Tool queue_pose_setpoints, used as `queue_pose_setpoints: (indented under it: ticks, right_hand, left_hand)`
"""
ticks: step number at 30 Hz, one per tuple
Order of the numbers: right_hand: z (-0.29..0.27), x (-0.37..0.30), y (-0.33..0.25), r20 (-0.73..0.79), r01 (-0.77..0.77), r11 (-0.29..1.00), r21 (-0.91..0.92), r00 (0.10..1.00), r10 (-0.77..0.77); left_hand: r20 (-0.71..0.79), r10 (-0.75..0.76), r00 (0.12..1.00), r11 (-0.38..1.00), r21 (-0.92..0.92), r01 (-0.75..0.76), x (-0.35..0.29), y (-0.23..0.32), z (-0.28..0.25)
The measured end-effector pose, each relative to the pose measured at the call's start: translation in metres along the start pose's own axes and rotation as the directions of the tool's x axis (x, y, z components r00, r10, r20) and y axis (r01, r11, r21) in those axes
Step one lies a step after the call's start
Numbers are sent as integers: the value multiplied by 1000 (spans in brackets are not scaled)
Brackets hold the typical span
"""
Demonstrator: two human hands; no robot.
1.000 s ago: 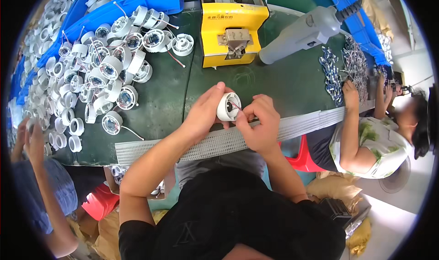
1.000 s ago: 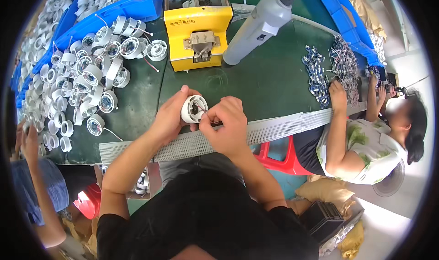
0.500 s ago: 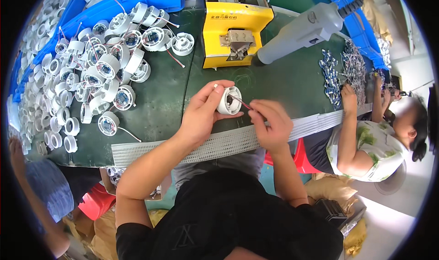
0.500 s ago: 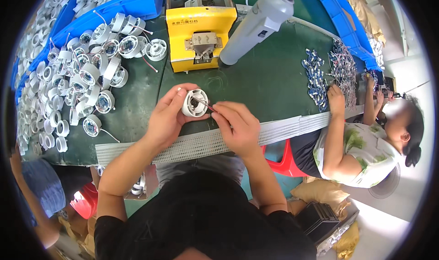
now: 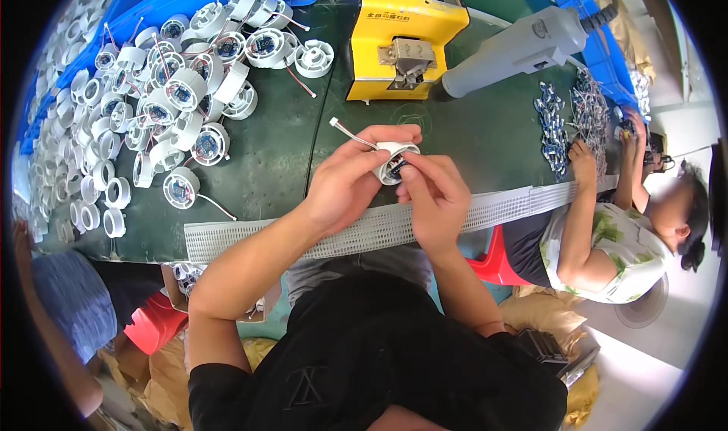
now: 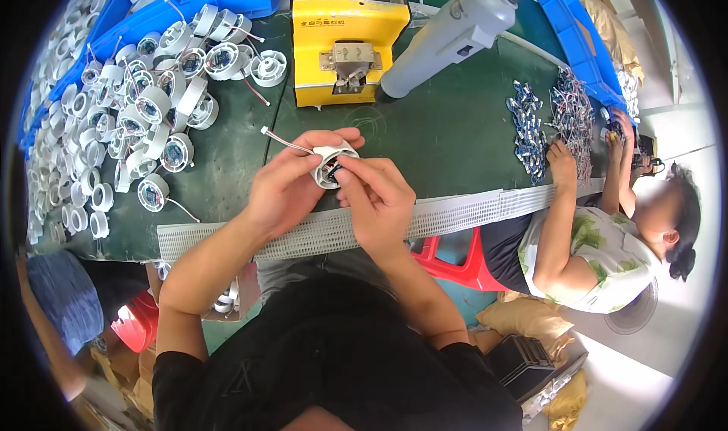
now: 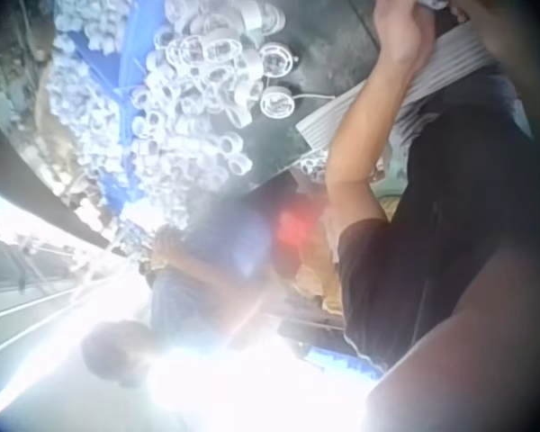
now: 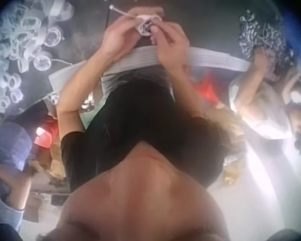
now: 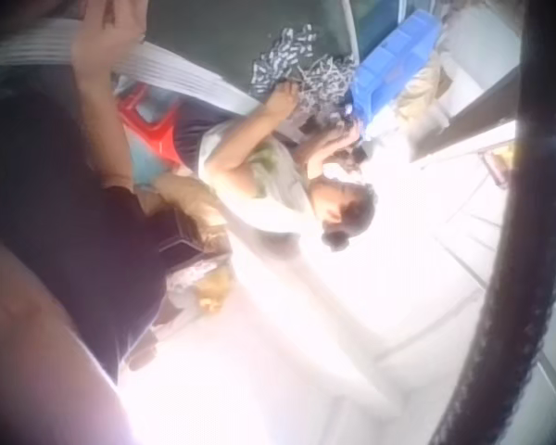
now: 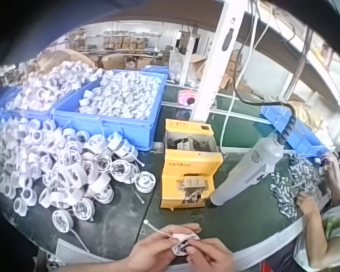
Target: Assembling small electronic sensor or camera modules using an electric screwdriver at a production workbench.
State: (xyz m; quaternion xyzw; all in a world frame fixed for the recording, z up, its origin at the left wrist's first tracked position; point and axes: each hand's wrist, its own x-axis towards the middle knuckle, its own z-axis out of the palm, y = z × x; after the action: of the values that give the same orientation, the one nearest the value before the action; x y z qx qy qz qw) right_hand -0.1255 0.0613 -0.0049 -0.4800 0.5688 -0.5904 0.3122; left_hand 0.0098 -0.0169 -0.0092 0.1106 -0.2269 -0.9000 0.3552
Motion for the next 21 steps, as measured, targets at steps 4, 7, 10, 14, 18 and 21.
queue_pose_setpoints:
  ticks: [4, 7, 10, 14, 18, 21]
  right_hand:
    - [-2, 0, 7, -22, 173, 952, -253, 983, -184]
    - [13, 9, 12, -264, 268, 957, -107, 921, -287]
    - [3, 12, 10, -70, 3, 975, 224, 997, 14]
    - [-18, 30, 13, 144, -52, 998, 32, 989, 47]
    - [-19, 64, 3, -360, 286, 949, -133, 878, -315]
    - [-28, 115, -16, -163, 268, 962, -49, 948, -273]
  left_hand:
    - [81, 10, 997, 996, 88, -17, 1, -3, -1]
    - [82, -5, 997, 996, 84, -2, -1, -3, 5]
    - [50, -8, 999, 987, 158, 0, 0, -3, 11]
    - [-48, -87, 995, 813, 574, 99, 1, 5, 0]
    - [-131, -111, 985, 870, 467, 160, 0, 4, -1]
    - [-201, -128, 971, 873, 442, 206, 4, 6, -3]
